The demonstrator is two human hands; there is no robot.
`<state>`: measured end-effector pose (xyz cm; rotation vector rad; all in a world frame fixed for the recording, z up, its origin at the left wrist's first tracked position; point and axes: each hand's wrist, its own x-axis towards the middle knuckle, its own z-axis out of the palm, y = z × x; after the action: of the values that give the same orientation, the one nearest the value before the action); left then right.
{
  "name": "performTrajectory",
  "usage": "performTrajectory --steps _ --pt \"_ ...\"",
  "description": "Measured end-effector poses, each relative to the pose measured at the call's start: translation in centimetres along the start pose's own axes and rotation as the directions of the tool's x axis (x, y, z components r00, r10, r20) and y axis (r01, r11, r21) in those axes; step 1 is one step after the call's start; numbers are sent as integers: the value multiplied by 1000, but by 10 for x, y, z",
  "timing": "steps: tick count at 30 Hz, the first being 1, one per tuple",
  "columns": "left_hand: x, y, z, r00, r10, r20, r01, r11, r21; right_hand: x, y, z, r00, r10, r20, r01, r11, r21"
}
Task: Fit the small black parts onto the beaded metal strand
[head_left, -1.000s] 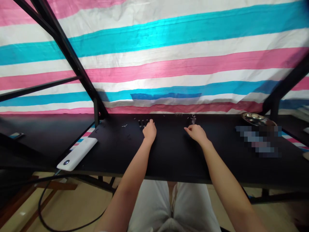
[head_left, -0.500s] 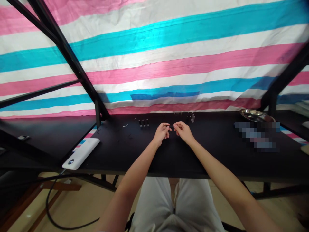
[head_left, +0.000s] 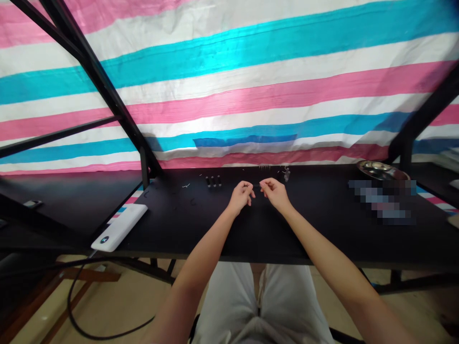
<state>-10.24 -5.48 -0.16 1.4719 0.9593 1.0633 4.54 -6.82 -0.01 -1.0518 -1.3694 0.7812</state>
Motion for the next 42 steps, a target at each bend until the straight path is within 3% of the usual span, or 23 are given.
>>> performTrajectory --steps 5,11,21,25,32,36,38,42 --pt "-4 -2 1 990 136 -30 -129 977 170 0 3 -1 999 -35 5 35 999 -37" --pt "-10 2 2 980 180 -84 -152 953 261 -1 2 -2 997 -63 31 66 993 -93" --pt "-2 -3 0 982 48 -180 -23 990 141 0 7 -2 991 -105 88 113 989 -93" --pt "1 -5 -3 972 5 -235 12 997 72 0 5 -6 981 -138 134 160 971 -178" --pt "-1 0 -4 966 38 -257 -12 994 104 -2 0 -12 918 -206 339 354 811 -466" --pt "-1 -1 -6 937 34 -346 9 993 121 0 1 -20 947 -147 285 301 711 -635" --pt "-1 -2 -6 935 41 -352 4 992 127 0 0 -21 966 -150 209 250 743 -621" --pt "-3 -1 -2 963 81 -258 -42 987 154 -4 -7 -10 967 -179 178 235 896 -376"
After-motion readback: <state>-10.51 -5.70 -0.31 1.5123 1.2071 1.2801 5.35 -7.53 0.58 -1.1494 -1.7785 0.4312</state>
